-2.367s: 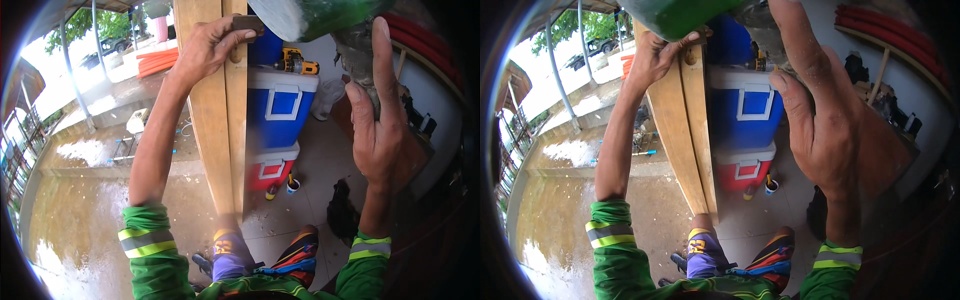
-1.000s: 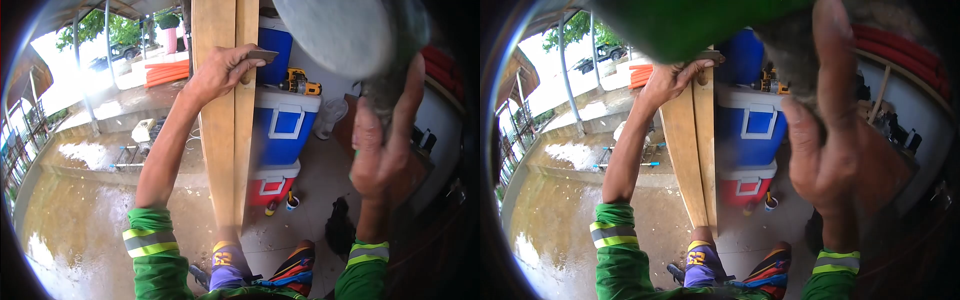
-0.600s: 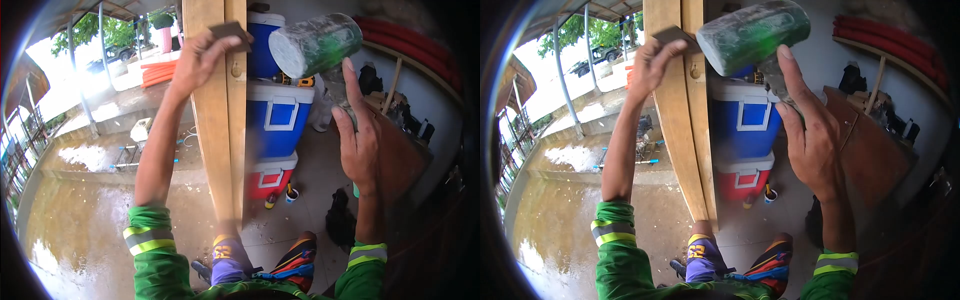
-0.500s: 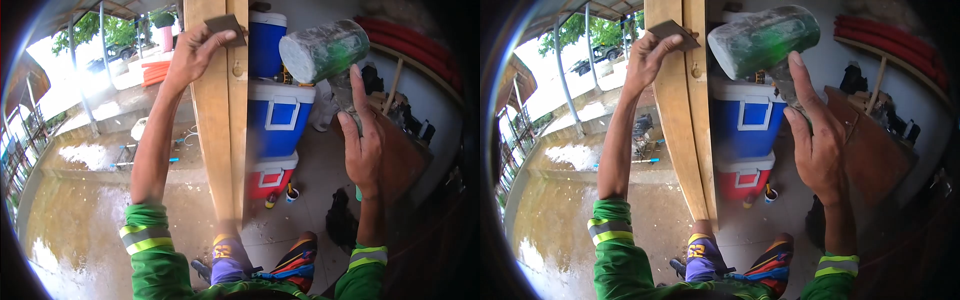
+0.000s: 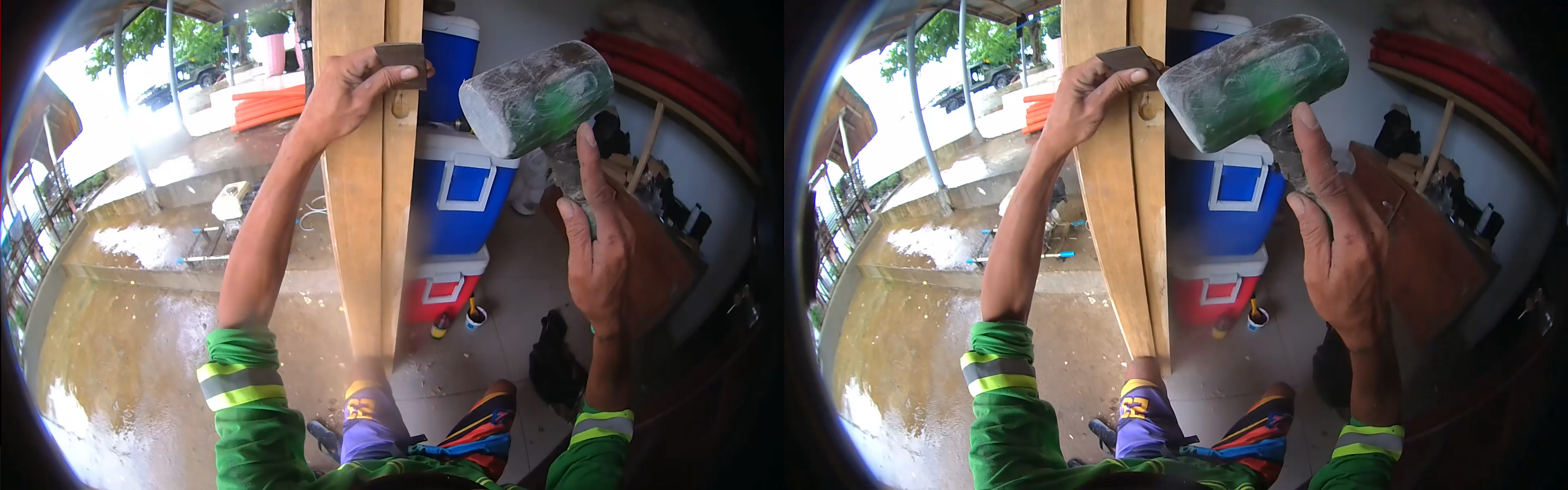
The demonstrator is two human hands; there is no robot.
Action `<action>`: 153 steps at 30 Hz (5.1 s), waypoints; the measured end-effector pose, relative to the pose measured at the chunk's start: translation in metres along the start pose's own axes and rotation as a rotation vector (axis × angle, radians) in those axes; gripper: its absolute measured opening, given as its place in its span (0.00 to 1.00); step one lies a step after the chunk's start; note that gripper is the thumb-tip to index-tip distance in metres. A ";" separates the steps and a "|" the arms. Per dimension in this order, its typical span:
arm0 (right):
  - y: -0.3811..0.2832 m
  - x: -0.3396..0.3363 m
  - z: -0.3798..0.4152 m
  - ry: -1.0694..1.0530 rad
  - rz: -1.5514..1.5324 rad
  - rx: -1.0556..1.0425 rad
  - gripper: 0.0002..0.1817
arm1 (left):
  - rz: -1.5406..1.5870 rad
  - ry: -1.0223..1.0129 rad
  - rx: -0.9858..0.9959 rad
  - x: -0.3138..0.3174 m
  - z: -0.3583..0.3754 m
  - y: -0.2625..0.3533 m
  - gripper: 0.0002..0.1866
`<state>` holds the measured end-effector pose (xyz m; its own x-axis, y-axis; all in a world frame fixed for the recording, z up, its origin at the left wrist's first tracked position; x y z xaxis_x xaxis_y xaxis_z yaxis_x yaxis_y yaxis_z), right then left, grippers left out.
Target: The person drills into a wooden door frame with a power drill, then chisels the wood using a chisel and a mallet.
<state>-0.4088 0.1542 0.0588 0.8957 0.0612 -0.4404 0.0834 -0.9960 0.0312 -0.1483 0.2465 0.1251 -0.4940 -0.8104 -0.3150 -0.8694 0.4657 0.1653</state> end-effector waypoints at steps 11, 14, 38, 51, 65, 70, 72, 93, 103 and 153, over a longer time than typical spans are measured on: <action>0.007 0.005 0.001 0.027 0.011 -0.062 0.32 | -0.108 -0.048 0.059 0.002 -0.002 -0.002 0.12; 0.011 0.007 0.002 0.009 0.000 -0.019 0.32 | -0.117 -0.049 0.049 0.003 -0.002 -0.001 0.12; 0.058 0.048 0.041 -0.223 -1.718 0.462 0.27 | -0.285 -0.023 0.236 0.006 0.001 0.018 0.09; 0.054 0.040 0.050 -0.119 -1.263 0.570 0.26 | -0.329 -0.071 0.226 0.008 -0.002 0.011 0.09; 0.037 0.032 0.034 0.103 -0.633 0.350 0.36 | -0.434 -0.111 0.187 0.002 -0.009 0.003 0.13; 0.032 0.035 0.029 0.107 -0.543 0.319 0.37 | -0.472 -0.143 0.078 0.003 -0.008 0.005 0.12; 0.028 0.034 0.025 0.108 -0.540 0.314 0.36 | -0.412 -0.108 0.195 0.004 -0.008 0.008 0.11; -0.016 -0.016 -0.038 0.199 -0.254 0.217 0.28 | -0.389 -0.122 0.303 0.006 -0.003 0.018 0.09; -0.015 -0.002 -0.047 0.087 -0.211 0.227 0.18 | -0.391 -0.168 0.288 0.008 -0.003 0.015 0.09; 0.037 -0.020 0.065 0.093 -0.103 0.334 0.28 | -0.229 -0.144 -0.002 0.013 0.029 -0.005 0.12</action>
<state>-0.4520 0.1125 0.0103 0.9273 0.1523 -0.3419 0.0416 -0.9498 -0.3102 -0.1504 0.2439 0.0926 -0.2782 -0.8354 -0.4740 -0.9582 0.2758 0.0763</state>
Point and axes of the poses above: each hand's wrist, its own z-axis away from the middle knuckle, its own x-axis out of the palm, y = z × x, the point moved 9 cm from there along -z, towards the middle knuckle, and after that the axes turned 2 degrees about y, right-handed, at the moved point
